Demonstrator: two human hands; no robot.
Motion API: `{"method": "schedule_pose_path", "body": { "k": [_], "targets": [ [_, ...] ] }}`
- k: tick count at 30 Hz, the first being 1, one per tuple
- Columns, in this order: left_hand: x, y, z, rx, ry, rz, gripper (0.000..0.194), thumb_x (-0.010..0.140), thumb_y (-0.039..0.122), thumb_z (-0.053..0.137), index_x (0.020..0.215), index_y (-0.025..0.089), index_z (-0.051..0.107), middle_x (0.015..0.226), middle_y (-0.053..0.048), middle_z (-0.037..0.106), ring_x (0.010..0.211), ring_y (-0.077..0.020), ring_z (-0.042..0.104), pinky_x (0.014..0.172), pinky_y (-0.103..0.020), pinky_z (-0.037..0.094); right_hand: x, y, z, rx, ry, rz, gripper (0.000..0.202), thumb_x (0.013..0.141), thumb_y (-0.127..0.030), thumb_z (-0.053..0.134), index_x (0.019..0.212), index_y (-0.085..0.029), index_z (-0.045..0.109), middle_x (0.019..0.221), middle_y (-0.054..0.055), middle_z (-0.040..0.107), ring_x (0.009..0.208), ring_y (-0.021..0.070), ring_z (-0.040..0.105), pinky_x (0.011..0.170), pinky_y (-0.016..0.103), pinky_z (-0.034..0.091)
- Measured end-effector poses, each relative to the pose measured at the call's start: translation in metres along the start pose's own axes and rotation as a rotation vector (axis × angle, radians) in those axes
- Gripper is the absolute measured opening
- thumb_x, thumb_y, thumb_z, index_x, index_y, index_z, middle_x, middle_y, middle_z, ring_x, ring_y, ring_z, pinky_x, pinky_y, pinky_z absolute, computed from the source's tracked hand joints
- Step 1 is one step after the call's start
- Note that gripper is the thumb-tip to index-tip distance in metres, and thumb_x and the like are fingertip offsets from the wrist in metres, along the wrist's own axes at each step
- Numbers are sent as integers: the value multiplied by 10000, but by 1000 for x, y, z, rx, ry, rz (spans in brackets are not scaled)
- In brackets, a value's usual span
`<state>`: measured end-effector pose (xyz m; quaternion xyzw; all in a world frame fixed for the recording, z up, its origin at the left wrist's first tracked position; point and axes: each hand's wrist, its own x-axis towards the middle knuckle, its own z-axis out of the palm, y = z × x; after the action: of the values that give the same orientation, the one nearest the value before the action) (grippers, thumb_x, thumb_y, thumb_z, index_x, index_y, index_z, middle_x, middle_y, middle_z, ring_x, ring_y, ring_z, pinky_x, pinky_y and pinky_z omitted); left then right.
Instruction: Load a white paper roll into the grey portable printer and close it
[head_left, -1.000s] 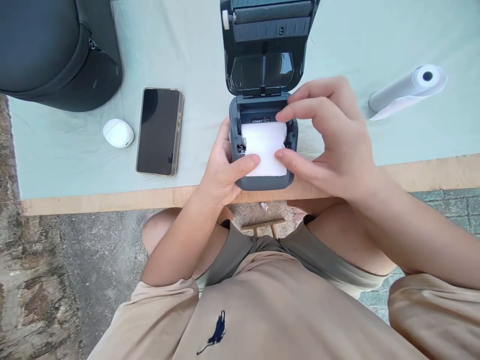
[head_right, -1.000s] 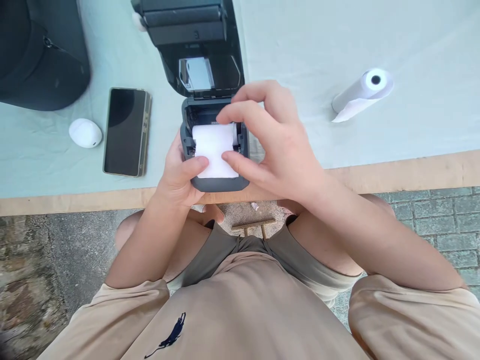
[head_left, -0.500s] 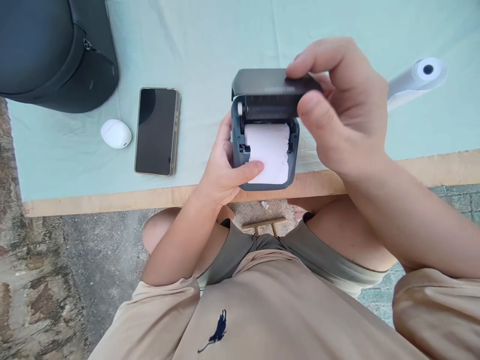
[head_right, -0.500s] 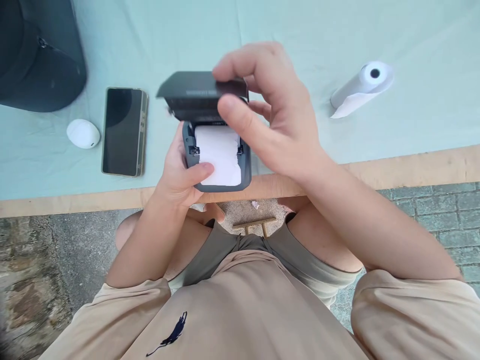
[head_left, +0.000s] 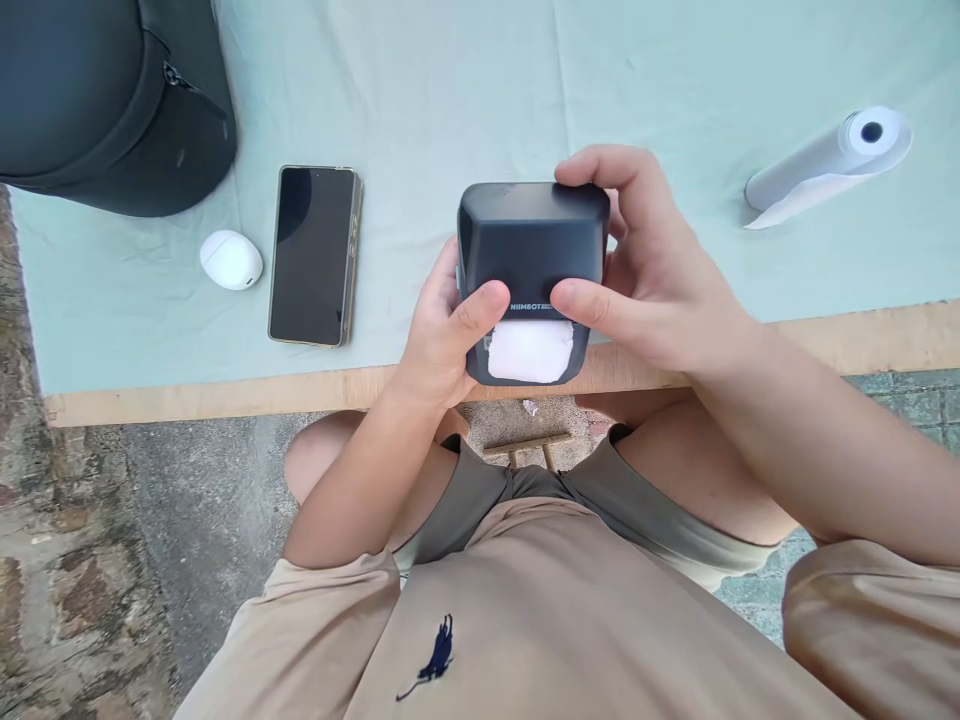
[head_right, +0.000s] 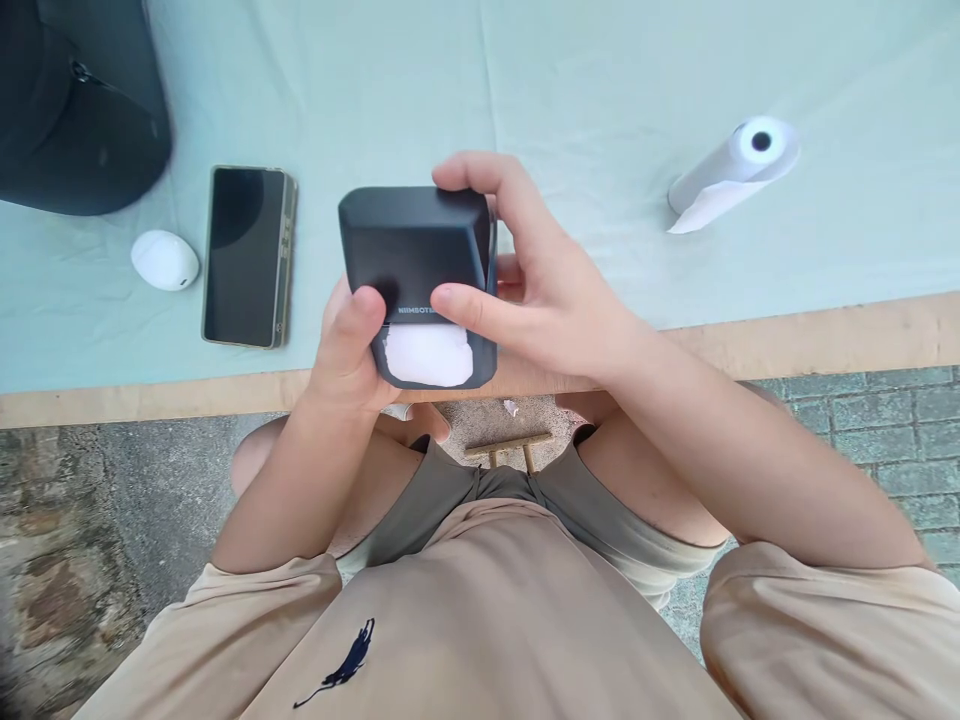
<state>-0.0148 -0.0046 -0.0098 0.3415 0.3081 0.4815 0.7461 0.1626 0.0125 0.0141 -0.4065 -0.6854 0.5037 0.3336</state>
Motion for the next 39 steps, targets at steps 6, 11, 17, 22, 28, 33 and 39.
{"method": "schedule_pose_path", "body": {
  "k": [6,11,17,22,28,33,39],
  "targets": [
    [0,0,0,11,27,-12,355,808,335,641,1123,219,525,1049,-54,681,1291,-295,507,1027,-426,496,0,1,-1,-20,-2,-30,494,804,-350,624,1214,-279,359,1261,38,434,1002,113,538,668,201,526],
    [3,-2,0,-94,-13,3,379,879,473,495,1147,211,550,1122,-63,659,1330,-273,458,1078,-442,448,-1,-2,-5,-57,1,-7,452,862,-337,548,1263,-242,360,1303,49,455,1035,117,548,793,241,532],
    [6,-3,1,-141,89,-39,421,964,436,286,1142,184,572,1131,-73,660,1340,-247,442,1111,-428,392,-3,-1,-8,-203,83,-126,448,868,-368,525,1297,-282,429,1361,15,464,1244,180,459,1035,365,457],
    [6,-4,-3,-114,118,23,353,963,371,323,1050,215,628,1041,-23,688,1173,-246,565,1036,-394,458,-4,-1,-11,-211,-25,-172,647,781,-352,645,1358,-321,354,1410,-4,393,1308,181,408,1113,367,424],
    [6,-3,-3,-126,145,-17,323,944,319,346,984,208,646,972,-17,711,1176,-256,560,1028,-396,465,-2,-10,-13,-350,72,-190,632,748,-461,664,1299,-289,405,1366,16,440,1267,221,445,973,366,496],
    [6,-1,1,-77,81,6,364,914,454,352,949,225,633,1095,-41,686,1368,-239,403,1098,-374,415,2,-30,-7,-403,378,-180,316,843,-429,571,1060,-210,501,1160,-12,524,633,17,498,573,249,446],
    [4,-2,-4,-97,37,-7,189,872,341,525,1004,226,594,980,-17,697,1312,-234,486,1087,-365,440,8,-41,-5,-376,467,-123,97,904,-296,493,894,-214,442,1016,4,504,787,57,616,510,219,442]
  ]
}}
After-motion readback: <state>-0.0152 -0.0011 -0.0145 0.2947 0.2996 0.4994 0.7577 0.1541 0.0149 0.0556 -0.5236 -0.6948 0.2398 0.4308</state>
